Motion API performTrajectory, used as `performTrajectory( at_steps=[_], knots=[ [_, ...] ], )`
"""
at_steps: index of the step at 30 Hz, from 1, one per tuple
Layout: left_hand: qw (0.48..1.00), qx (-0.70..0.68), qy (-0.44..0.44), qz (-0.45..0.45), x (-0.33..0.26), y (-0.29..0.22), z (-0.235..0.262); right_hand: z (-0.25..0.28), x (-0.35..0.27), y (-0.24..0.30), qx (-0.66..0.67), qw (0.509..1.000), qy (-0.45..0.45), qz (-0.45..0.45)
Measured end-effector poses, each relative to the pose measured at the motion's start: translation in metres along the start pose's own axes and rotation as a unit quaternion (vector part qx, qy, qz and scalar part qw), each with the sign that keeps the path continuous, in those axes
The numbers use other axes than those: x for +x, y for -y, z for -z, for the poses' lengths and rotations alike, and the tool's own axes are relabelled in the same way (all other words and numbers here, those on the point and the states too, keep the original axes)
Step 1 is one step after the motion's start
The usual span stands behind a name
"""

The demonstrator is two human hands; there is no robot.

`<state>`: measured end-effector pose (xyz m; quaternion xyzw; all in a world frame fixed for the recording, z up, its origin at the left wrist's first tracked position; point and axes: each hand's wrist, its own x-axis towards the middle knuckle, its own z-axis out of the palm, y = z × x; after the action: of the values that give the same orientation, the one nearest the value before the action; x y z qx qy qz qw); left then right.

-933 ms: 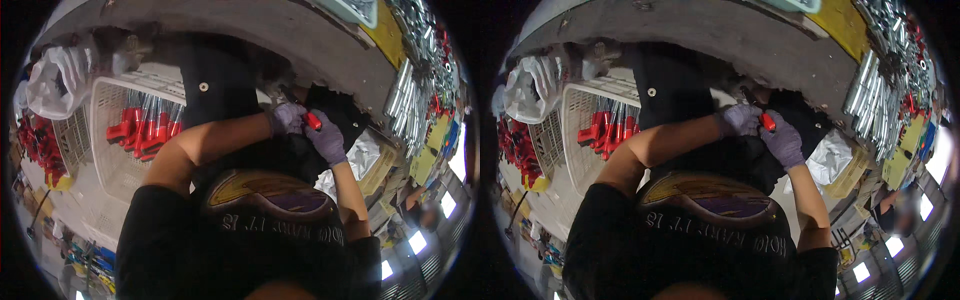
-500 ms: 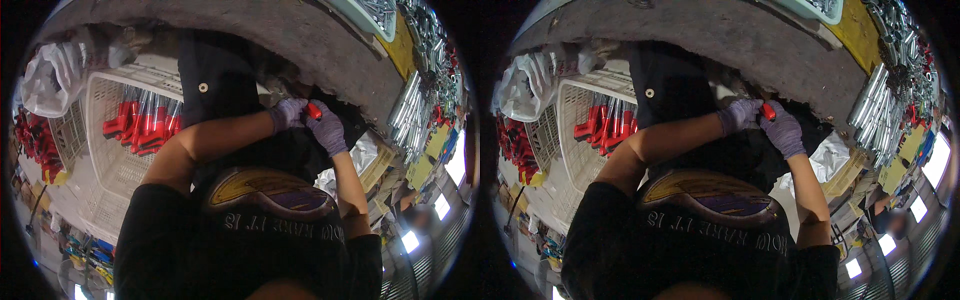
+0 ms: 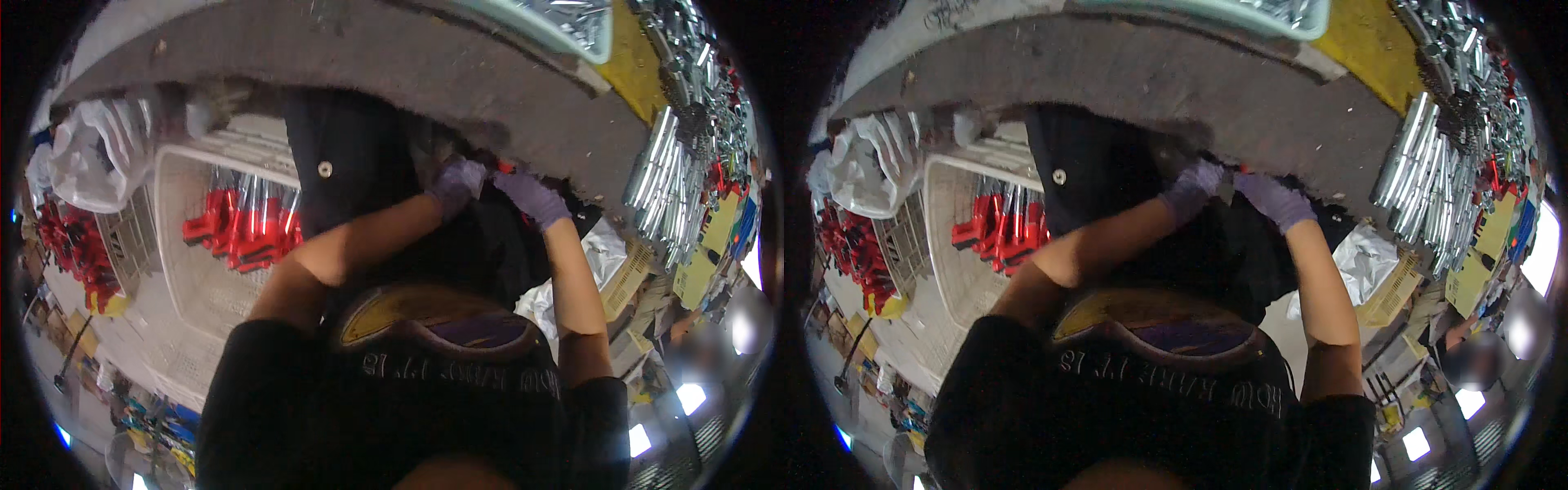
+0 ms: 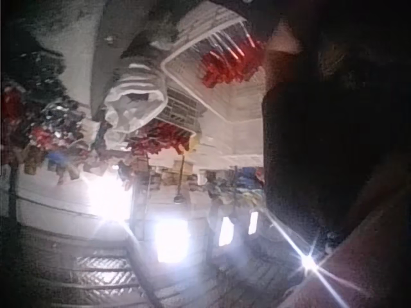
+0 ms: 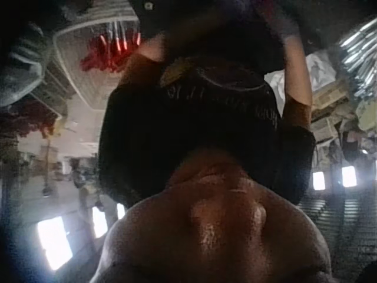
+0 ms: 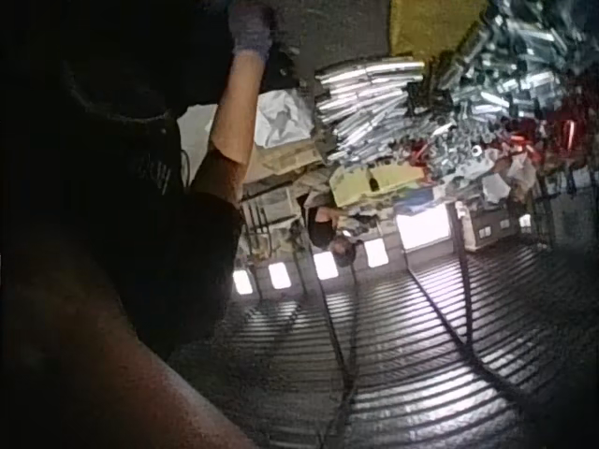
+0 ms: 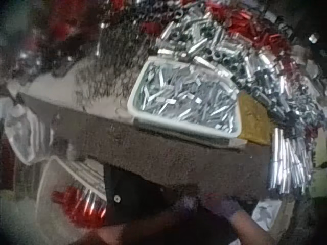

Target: The recorder is assembling small hardware components using metal tubes, springs, and red handle attachments.

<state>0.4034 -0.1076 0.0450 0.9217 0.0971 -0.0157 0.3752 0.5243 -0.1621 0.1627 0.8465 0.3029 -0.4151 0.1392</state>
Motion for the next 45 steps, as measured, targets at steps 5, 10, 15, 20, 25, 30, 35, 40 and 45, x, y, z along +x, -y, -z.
performTrajectory(
  at_steps=[5, 10, 15, 20, 25, 30, 35, 40, 45],
  knots=[
    [0.982, -0.172, -0.071, 0.038, 0.014, -0.041, 0.067, -0.022, 0.011, -0.041, 0.144, 0.924, -0.235, 0.267],
    [0.959, -0.256, 0.095, -0.072, 0.042, -0.085, 0.078, -0.04, -0.077, -0.158, 0.442, 0.851, -0.036, 0.279],
    [0.974, -0.172, 0.097, -0.106, 0.061, -0.046, 0.085, 0.018, -0.071, -0.074, 0.616, 0.747, 0.087, 0.234],
    [0.976, -0.151, 0.11, -0.112, 0.045, -0.052, 0.07, 0.015, -0.084, -0.098, 0.62, 0.764, 0.106, 0.142],
    [0.983, -0.128, 0.093, -0.09, 0.062, -0.044, 0.066, 0.033, -0.046, -0.028, 0.569, 0.799, 0.121, 0.152],
    [0.991, -0.079, 0.048, -0.094, 0.062, -0.052, 0.04, 0.018, -0.078, -0.073, 0.502, 0.839, 0.098, 0.187],
    [0.994, -0.031, 0.019, -0.102, 0.06, -0.037, 0.038, 0.011, -0.071, -0.053, 0.448, 0.866, 0.071, 0.211],
    [0.99, 0.027, 0.099, -0.097, 0.044, -0.035, 0.045, -0.008, -0.071, -0.058, 0.416, 0.885, 0.05, 0.204],
    [0.968, 0.076, 0.209, -0.116, 0.055, -0.035, 0.051, -0.006, -0.054, -0.058, 0.381, 0.904, 0.053, 0.186]
  ],
)
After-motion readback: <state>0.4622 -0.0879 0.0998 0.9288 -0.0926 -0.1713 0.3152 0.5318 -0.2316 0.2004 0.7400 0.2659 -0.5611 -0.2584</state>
